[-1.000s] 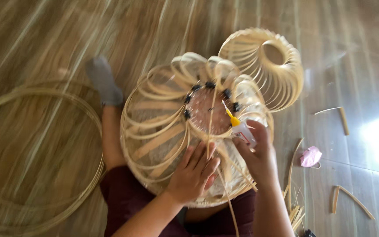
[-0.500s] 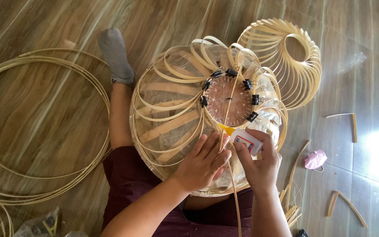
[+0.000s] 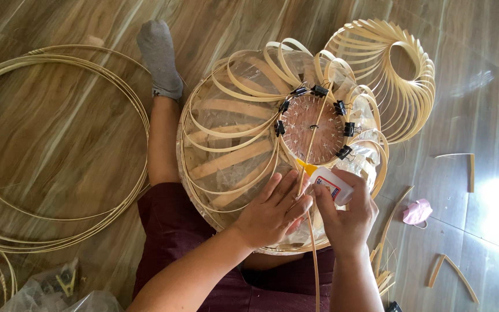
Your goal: The person constructs a bamboo lampshade by applying glue to the ends of bamboo strips and inserting them into clips on a wooden frame.
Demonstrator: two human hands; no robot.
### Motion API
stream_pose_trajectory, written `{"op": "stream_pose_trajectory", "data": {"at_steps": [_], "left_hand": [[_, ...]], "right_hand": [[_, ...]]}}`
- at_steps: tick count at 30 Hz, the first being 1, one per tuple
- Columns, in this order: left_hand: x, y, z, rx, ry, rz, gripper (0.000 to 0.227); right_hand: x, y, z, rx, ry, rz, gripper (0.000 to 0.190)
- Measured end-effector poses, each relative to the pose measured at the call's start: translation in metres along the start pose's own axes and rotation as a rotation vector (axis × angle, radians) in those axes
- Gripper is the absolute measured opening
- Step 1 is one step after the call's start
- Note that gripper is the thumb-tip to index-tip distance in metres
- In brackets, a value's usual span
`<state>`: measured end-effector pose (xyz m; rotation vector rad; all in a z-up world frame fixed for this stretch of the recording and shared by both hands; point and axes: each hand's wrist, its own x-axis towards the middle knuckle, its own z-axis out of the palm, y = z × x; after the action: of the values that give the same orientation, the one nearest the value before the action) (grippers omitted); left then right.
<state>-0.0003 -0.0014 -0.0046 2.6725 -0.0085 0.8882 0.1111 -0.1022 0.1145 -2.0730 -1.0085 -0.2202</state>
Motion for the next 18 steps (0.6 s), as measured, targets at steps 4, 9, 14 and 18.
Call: {"op": "stream_pose_trajectory", "data": {"at_steps": [4,9,14,18], "left_hand": [[0.0,0.0,0.001,0.022,0.008,0.003,0.068],[0.002,0.001,-0.001,0.034,-0.042,-0.004,0.063],[0.004,0.0,-0.003,0.056,-0.075,-0.01,0.06],[0.004,0.001,-0.003,0.056,-0.052,-0.016,0.059]], "right_hand": [[-0.002,0.002,0.001,-0.028,0.019,-0.033,0.035],[-0.003,0.005,0.002,-0.023,0.018,-0.043,0.034],[-0.008,0.009,-0.004,-0.005,0.041,-0.024,0.035],[-0.011,0.01,-0.007,-0.039,0.03,-0.006,0.035]]}}
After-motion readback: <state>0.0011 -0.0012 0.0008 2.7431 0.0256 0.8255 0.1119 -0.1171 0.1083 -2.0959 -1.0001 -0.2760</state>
